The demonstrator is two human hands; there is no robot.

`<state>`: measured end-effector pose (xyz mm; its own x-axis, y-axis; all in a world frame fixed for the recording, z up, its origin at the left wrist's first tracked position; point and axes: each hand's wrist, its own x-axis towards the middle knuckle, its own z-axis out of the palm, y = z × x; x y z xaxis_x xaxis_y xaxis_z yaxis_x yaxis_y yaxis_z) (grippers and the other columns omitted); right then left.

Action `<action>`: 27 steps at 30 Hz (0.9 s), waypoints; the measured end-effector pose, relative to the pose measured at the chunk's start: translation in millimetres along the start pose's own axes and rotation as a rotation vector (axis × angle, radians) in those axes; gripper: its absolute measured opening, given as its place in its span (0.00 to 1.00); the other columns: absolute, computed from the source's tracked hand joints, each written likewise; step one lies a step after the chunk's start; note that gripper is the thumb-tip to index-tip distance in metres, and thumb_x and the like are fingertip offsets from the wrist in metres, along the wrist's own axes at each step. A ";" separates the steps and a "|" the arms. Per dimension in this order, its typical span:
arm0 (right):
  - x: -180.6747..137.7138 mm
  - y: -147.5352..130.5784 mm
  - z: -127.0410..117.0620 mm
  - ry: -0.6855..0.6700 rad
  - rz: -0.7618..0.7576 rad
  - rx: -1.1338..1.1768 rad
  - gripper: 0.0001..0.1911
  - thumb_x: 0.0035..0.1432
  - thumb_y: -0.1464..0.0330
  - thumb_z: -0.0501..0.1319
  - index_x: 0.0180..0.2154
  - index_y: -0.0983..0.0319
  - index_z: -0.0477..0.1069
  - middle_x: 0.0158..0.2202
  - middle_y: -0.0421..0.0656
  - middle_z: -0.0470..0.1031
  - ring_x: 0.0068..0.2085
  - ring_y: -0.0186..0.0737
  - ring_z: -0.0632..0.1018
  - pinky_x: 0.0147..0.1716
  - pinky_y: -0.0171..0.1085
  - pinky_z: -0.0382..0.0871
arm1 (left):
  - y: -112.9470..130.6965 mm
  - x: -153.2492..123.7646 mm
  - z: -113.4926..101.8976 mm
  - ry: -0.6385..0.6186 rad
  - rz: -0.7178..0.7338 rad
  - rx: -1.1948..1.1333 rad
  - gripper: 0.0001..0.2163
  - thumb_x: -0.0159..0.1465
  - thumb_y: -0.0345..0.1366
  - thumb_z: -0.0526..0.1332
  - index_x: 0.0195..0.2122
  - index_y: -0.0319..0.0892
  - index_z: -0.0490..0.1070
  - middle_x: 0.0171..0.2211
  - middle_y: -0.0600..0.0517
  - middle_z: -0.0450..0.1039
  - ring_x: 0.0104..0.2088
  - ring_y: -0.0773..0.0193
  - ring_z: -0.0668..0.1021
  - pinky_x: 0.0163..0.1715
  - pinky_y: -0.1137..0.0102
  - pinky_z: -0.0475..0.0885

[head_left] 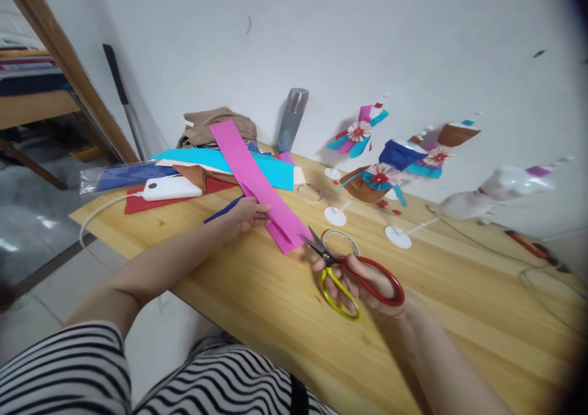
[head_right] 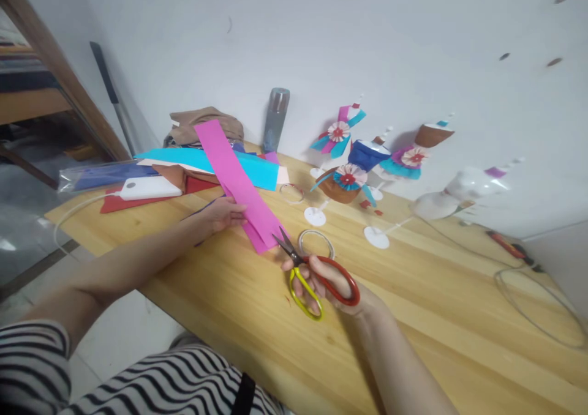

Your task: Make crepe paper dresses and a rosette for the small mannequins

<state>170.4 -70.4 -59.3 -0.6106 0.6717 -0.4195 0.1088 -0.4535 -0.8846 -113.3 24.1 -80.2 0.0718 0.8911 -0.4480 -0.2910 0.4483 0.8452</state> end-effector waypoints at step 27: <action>17.8 -6.7 -18.9 0.004 0.127 -0.023 0.34 0.53 0.37 0.59 0.40 0.62 0.69 0.24 0.44 0.77 0.15 0.33 0.73 0.12 0.30 0.65 | -3.2 -2.7 -2.3 0.107 0.212 0.201 0.18 0.57 0.22 0.65 0.48 0.34 0.67 0.27 0.52 0.74 0.19 0.69 0.74 0.22 0.72 0.72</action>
<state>173.6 -44.4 -64.7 -0.5878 0.6120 -0.5291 0.2031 -0.5214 -0.8288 -114.8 20.1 -82.3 -0.0740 0.9587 -0.2746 -0.0935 0.2675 0.9590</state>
